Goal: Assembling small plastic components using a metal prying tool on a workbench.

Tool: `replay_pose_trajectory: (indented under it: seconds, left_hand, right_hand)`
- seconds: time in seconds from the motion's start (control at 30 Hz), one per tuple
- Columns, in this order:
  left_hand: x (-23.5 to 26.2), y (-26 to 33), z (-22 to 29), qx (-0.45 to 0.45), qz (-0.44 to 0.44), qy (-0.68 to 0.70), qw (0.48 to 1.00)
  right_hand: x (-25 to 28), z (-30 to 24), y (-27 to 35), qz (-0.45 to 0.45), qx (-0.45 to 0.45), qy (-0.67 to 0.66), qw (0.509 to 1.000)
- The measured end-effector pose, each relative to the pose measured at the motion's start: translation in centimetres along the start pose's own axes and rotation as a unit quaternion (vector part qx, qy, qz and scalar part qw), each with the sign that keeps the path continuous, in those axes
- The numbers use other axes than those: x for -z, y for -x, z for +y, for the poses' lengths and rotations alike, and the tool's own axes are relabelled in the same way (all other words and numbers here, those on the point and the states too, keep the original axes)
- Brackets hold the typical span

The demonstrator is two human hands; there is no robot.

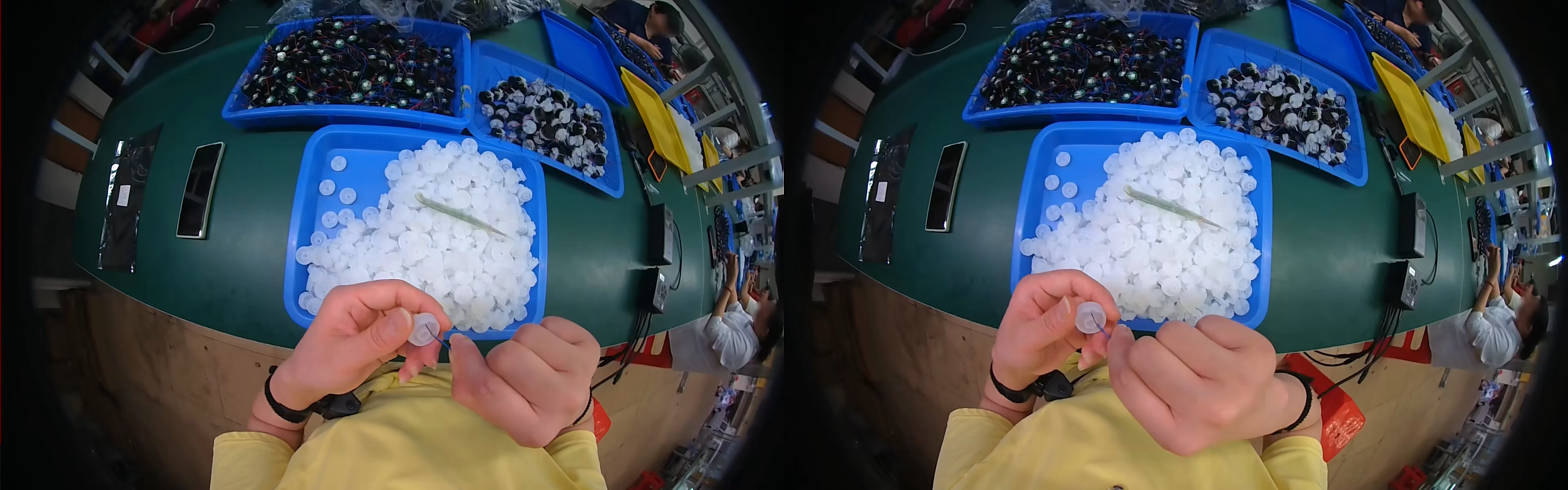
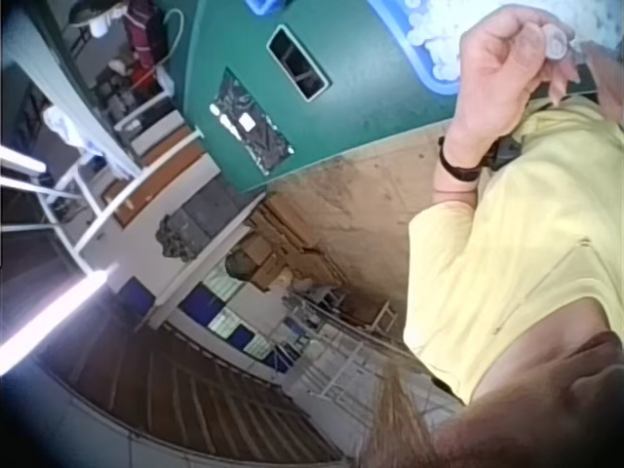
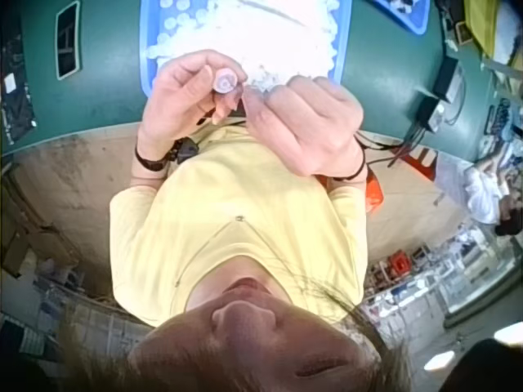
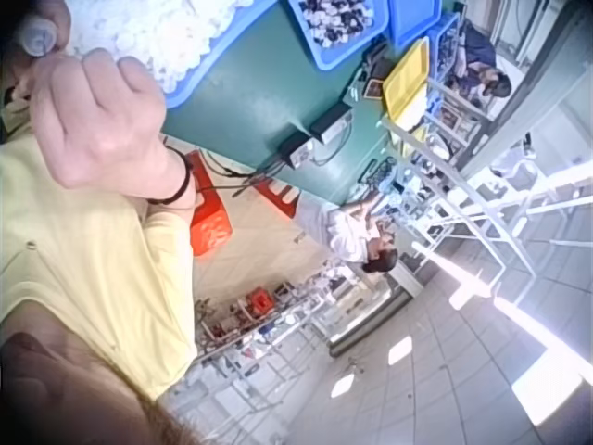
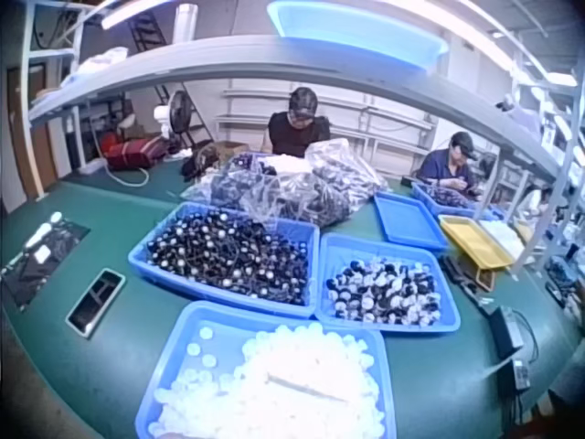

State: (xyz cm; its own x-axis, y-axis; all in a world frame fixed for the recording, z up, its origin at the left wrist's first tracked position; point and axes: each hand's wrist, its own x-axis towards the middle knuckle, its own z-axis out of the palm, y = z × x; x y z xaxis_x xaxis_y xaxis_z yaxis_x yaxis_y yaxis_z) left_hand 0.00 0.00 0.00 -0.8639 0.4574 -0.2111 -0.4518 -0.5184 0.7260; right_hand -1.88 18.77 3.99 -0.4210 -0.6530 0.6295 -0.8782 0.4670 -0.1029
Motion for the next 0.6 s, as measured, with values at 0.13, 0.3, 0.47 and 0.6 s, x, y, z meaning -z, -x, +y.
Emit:
replay_pose_trajectory:
  seconds: [0.13, 0.3, 0.47, 0.6]
  left_hand:
    - [0.22, 0.03, -0.01, 0.017, -0.002, 0.002, 1.0]
    - [0.06, -0.24, -0.4, -0.018, -0.005, 0.015, 1.0]
    - [0.36, -0.29, -0.53, -0.013, -0.006, 0.004, 1.0]
    - [0.35, -0.31, -0.31, 0.007, 0.007, -0.01, 1.0]
  right_hand:
    - [-0.26, 0.22, 0.26, 0.005, -0.004, 0.006, 1.0]
    - [-0.43, 0.13, 0.13, 0.008, -0.006, -0.002, 1.0]
    - [-0.53, 0.14, -0.07, 0.005, 0.001, 0.001, 1.0]
    - [-0.65, 0.19, -0.19, 0.001, -0.005, -0.004, 1.0]
